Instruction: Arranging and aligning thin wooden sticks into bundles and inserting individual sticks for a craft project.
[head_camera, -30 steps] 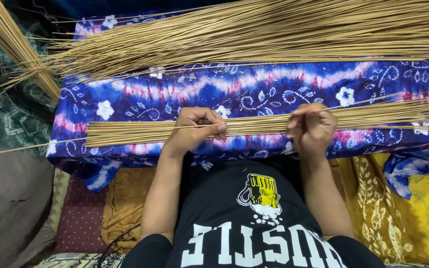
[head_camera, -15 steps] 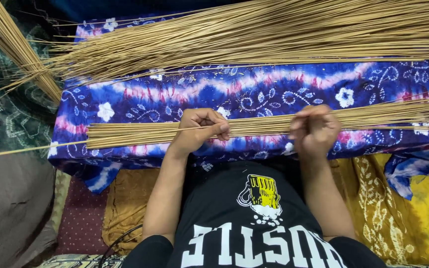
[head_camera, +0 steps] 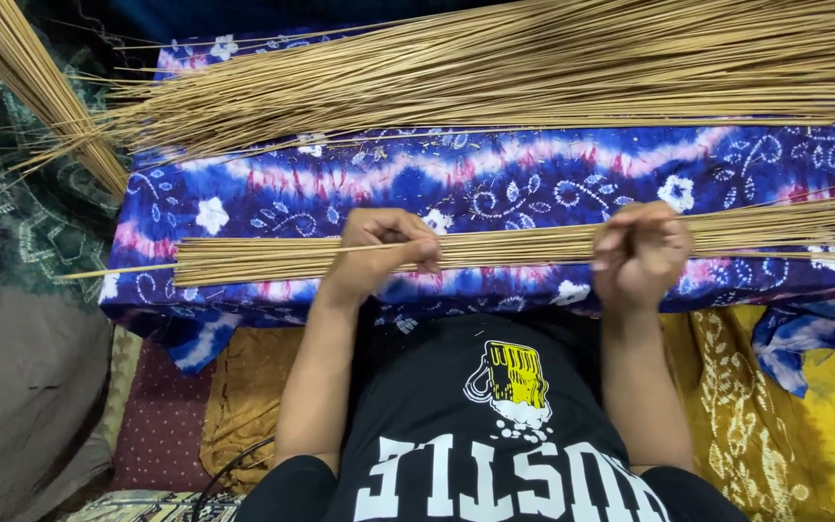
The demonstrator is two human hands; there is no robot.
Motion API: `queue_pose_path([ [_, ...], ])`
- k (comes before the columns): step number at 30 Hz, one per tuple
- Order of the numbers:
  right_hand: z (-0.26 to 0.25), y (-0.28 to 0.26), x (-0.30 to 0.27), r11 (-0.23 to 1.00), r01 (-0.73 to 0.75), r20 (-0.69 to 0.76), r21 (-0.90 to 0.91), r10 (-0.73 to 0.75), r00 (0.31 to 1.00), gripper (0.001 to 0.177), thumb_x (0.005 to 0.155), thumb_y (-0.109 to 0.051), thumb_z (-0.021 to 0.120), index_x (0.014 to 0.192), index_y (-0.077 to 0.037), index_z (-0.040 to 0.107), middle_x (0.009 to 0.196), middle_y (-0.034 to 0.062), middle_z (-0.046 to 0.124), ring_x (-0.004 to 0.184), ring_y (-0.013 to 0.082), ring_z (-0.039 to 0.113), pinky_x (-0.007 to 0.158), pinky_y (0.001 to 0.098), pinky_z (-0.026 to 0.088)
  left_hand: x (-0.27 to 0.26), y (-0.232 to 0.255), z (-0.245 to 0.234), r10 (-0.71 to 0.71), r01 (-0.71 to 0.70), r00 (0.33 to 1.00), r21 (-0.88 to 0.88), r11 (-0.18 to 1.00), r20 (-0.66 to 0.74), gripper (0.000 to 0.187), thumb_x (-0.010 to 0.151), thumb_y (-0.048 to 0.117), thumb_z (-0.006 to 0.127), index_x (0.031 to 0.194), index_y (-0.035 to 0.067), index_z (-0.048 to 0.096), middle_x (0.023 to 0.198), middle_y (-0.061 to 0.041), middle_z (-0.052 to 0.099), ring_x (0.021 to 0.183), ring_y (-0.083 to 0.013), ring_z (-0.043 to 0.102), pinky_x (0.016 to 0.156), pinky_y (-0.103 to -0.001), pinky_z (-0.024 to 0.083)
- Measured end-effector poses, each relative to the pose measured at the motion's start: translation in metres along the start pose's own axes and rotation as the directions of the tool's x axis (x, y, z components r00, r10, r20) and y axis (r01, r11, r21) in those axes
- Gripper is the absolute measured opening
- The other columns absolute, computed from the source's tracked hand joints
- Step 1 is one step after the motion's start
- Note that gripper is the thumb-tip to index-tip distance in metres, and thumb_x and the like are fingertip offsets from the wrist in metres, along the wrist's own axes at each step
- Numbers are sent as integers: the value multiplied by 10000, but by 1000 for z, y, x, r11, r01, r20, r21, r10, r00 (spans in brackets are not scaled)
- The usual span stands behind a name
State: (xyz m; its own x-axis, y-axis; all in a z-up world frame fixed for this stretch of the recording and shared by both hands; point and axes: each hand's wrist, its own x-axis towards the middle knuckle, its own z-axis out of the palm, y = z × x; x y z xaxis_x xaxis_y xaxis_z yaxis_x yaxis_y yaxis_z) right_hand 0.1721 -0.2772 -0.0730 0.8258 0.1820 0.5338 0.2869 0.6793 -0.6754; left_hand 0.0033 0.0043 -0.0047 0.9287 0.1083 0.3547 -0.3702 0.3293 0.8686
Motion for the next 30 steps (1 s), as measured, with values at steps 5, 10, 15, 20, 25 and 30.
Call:
queue_pose_path([
  [5,15,-6,-5,999,25,-16,42,-25,1000,434,1112,-316,475,884,47,544,546,178,529,316,194,549,300,236,479,-1,0,-2,8,-10,999,-52,999,-34,149,818,-183,738,761,-140,607,761,-310,669,582,-320,734,506,-372,636],
  [10,42,7,-19,997,-70,87,44,66,994,453,1056,-285,577,864,125,592,582,260,583,364,257,621,317,287,522,7,0,11,7,-6,999,-37,999,31,115,800,-168,774,789,-151,661,770,-285,688,622,-295,744,525,-355,632],
  [15,4,0,-3,1000,-6,47,16,5,999,436,1081,-325,527,891,64,581,546,176,554,333,203,586,315,237,503,-1,10,-4,5,-5,1000,-35,999,-14,133,795,-173,772,774,-153,642,757,-293,675,606,-284,727,516,-352,624],
  [20,28,14,-19,999,-34,82,19,32,996,463,1054,-349,560,892,84,596,577,219,583,364,246,626,327,290,539,4,4,7,19,-19,1000,-24,1000,14,122,796,-165,772,772,-137,656,750,-287,685,597,-304,734,506,-352,618],
  [25,17,11,-13,1000,5,149,8,-6,989,451,1043,-317,568,870,98,597,547,207,568,316,203,557,290,257,467,1,6,5,20,-19,999,-36,999,25,119,793,-155,781,766,-137,666,756,-283,694,607,-290,741,517,-345,624],
  [30,3,11,-9,999,44,164,-1,-43,985,470,1062,-374,529,899,61,603,560,187,582,322,181,565,305,220,469,-1,2,-12,34,-33,999,-50,998,3,121,777,-188,770,761,-155,654,751,-309,679,587,-338,740,503,-378,628],
])
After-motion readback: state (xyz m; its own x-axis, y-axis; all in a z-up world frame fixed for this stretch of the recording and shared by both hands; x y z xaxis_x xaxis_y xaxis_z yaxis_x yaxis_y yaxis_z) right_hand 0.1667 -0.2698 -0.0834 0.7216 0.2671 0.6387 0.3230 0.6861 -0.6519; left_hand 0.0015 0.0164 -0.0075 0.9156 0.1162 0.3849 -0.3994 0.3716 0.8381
